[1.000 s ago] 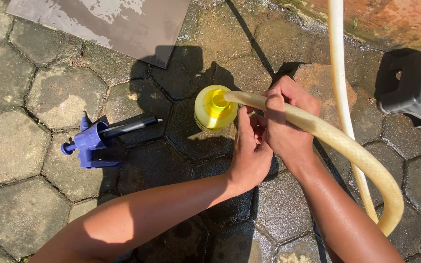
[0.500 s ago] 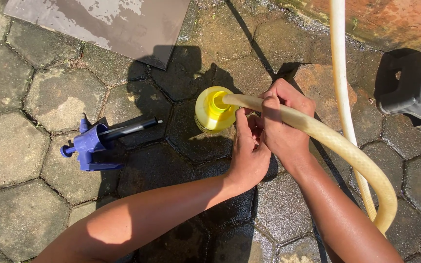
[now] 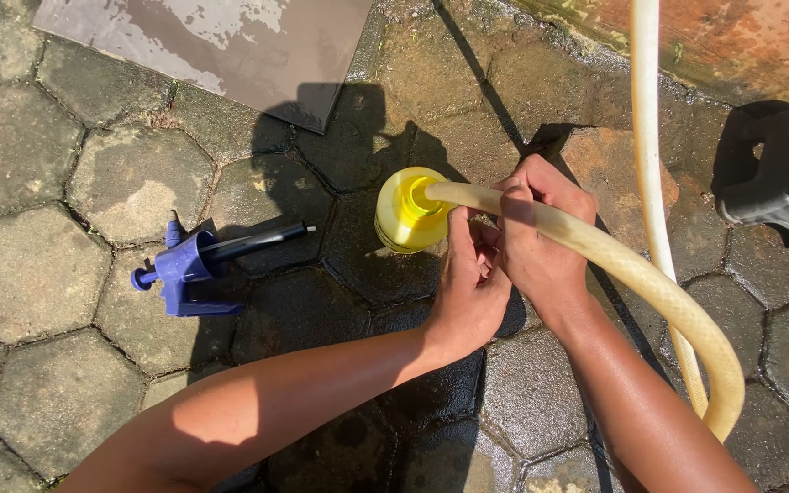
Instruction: Preparing a manual pressure sprayer by unscrewing the pump assembly and checking the hose connection
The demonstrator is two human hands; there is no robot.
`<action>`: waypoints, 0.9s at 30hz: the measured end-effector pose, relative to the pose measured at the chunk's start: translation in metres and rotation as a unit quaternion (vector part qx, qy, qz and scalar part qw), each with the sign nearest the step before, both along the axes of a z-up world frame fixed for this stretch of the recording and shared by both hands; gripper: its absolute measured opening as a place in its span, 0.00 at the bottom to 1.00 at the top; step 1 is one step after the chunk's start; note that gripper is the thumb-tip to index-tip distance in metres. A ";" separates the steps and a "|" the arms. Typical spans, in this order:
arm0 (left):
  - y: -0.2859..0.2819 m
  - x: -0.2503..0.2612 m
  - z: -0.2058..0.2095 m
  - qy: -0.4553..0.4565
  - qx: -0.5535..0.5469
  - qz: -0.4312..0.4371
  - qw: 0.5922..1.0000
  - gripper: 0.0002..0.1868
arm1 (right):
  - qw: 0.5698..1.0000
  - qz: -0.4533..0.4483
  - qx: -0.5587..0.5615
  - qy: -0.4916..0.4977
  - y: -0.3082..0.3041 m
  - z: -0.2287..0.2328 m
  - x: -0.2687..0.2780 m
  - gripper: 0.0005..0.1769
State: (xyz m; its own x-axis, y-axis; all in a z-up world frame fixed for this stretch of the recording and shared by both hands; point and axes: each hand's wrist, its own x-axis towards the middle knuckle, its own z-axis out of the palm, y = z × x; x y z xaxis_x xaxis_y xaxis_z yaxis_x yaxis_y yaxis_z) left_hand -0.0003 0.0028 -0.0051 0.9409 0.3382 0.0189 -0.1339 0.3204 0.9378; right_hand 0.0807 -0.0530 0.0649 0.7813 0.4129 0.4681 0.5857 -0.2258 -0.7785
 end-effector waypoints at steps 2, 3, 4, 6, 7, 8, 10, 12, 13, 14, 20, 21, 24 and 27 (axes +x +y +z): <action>0.001 0.002 -0.003 0.003 -0.010 -0.009 1.000 0.23 | 1.000 -0.006 -0.003 0.004 0.001 0.004 0.002 0.13; 0.002 0.000 0.003 0.005 -0.009 -0.006 1.000 0.23 | 1.000 -0.003 -0.002 0.006 0.001 0.002 0.002 0.13; 0.003 -0.001 0.008 0.008 -0.032 -0.012 0.999 0.25 | 1.000 -0.006 0.004 0.013 0.001 0.000 0.003 0.13; 0.007 -0.005 0.009 0.015 -0.053 -0.012 0.998 0.26 | 1.000 -0.005 0.012 0.024 0.003 -0.003 0.003 0.13; 0.008 -0.007 0.003 0.029 -0.045 -0.015 0.998 0.28 | 0.999 -0.005 0.026 0.040 0.002 -0.005 0.001 0.12; 0.008 -0.010 -0.003 0.044 -0.038 -0.018 0.998 0.30 | 0.998 -0.006 0.039 0.056 0.002 -0.007 -0.002 0.12; 0.009 -0.010 -0.001 0.069 -0.030 -0.029 0.997 0.33 | 0.998 -0.006 0.035 0.049 0.003 -0.004 -0.002 0.13; 0.008 -0.012 -0.003 0.090 -0.022 -0.042 0.995 0.36 | 0.999 -0.007 0.032 0.038 0.002 -0.008 -0.004 0.15; 0.009 -0.011 -0.005 0.104 -0.024 -0.047 0.993 0.36 | 0.997 -0.016 0.049 0.058 0.001 -0.013 -0.003 0.15; 0.009 -0.010 -0.006 0.118 -0.027 -0.052 0.991 0.36 | 0.994 -0.026 0.065 0.079 0.001 -0.017 -0.003 0.15; 0.018 -0.008 0.025 0.170 -0.086 -0.080 0.978 0.36 | 0.984 -0.058 0.092 0.141 0.004 -0.009 -0.013 0.13; 0.018 -0.006 0.031 0.173 -0.088 -0.081 0.978 0.36 | 0.984 -0.059 0.089 0.143 0.004 -0.010 -0.015 0.13; 0.018 0.004 0.035 0.209 -0.194 -0.053 0.957 0.39 | 0.979 -0.092 0.087 0.158 0.007 -0.005 -0.021 0.13; 0.015 0.007 0.010 0.254 -0.268 -0.064 0.927 0.41 | 0.972 -0.115 0.095 0.184 0.013 0.003 -0.032 0.14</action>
State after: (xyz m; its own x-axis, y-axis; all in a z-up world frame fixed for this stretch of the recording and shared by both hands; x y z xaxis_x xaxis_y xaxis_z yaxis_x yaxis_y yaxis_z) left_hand 0.0062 0.0180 0.0049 0.8153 0.0564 -0.5763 0.3524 0.7415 0.5710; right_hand 0.0487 -0.0403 0.0675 0.9714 0.1414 0.1907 0.2112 -0.1484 -0.9661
